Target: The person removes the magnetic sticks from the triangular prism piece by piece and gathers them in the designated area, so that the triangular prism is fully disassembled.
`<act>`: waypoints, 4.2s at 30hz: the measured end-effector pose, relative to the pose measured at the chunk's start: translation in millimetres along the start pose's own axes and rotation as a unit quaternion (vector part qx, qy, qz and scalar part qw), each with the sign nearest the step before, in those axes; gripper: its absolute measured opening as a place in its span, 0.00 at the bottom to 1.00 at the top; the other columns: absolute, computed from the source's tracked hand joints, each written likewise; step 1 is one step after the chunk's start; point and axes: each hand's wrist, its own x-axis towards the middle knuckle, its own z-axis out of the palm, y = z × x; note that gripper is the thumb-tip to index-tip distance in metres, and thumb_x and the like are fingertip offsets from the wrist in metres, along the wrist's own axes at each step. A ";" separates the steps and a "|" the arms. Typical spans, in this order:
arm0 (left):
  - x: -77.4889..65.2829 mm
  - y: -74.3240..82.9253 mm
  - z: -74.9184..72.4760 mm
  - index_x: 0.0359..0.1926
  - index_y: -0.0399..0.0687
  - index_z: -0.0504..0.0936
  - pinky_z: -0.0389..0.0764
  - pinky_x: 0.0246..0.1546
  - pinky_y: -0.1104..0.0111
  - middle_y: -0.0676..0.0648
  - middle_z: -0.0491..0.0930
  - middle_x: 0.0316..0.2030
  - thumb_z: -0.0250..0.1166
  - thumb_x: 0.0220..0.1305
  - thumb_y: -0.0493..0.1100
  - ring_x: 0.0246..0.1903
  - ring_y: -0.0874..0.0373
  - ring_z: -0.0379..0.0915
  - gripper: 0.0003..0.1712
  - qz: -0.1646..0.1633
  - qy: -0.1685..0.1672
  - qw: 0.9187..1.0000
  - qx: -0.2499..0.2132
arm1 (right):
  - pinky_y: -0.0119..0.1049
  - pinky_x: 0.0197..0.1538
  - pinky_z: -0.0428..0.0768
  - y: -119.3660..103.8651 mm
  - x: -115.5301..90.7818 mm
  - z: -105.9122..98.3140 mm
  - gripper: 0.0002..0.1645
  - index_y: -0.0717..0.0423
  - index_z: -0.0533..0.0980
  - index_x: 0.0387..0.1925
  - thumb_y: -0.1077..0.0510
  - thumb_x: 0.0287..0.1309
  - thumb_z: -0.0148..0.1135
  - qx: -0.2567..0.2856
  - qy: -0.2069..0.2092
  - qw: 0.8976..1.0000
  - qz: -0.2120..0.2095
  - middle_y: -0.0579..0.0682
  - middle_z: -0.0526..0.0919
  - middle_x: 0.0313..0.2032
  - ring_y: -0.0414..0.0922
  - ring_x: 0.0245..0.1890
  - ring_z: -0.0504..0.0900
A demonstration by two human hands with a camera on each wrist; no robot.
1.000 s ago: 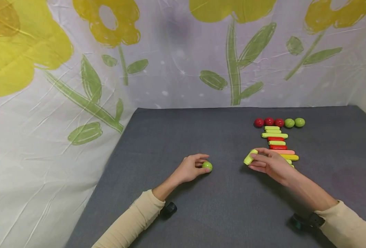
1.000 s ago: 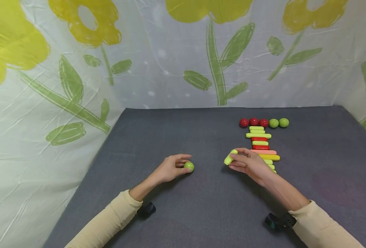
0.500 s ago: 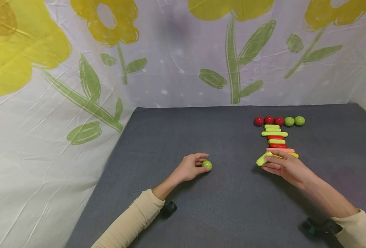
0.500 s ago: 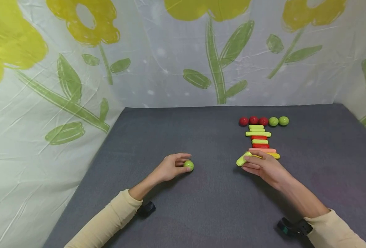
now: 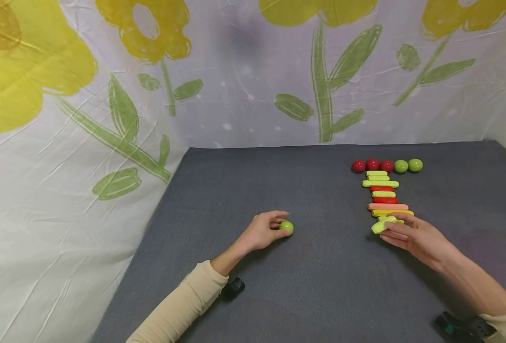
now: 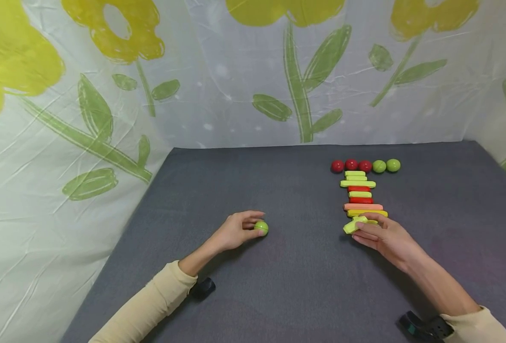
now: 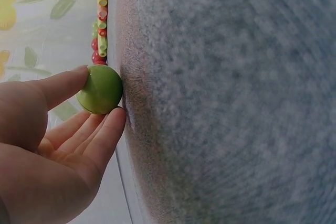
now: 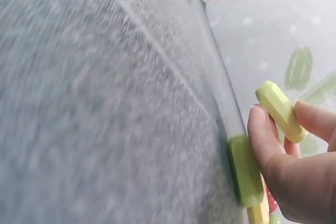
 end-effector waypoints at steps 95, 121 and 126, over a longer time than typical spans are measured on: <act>6.1 1.5 -5.4 0.61 0.41 0.73 0.77 0.49 0.63 0.43 0.79 0.52 0.66 0.62 0.41 0.50 0.49 0.76 0.27 0.039 -0.043 0.997 0.057 | 0.42 0.55 0.75 8.5 -42.9 -30.7 0.23 0.50 0.77 0.56 0.59 0.76 0.35 -0.023 -0.154 0.983 0.098 0.53 0.79 0.53 0.48 0.53 0.79; 73.0 28.0 -5.4 0.62 0.42 0.73 0.78 0.47 0.65 0.46 0.76 0.55 0.69 0.59 0.42 0.50 0.55 0.74 0.30 0.029 -0.021 0.994 -0.105 | 0.40 0.51 0.78 11.9 -35.5 -23.5 0.17 0.54 0.77 0.54 0.55 0.73 0.46 -0.072 -0.090 0.986 0.123 0.53 0.82 0.47 0.45 0.46 0.82; 88.4 34.1 3.8 0.61 0.43 0.74 0.78 0.46 0.67 0.47 0.77 0.54 0.69 0.59 0.41 0.51 0.56 0.74 0.28 0.016 0.007 0.992 -0.124 | 0.40 0.50 0.79 10.9 -34.7 -21.9 0.19 0.58 0.75 0.56 0.54 0.73 0.47 -0.089 -0.079 0.985 0.125 0.53 0.82 0.46 0.45 0.44 0.83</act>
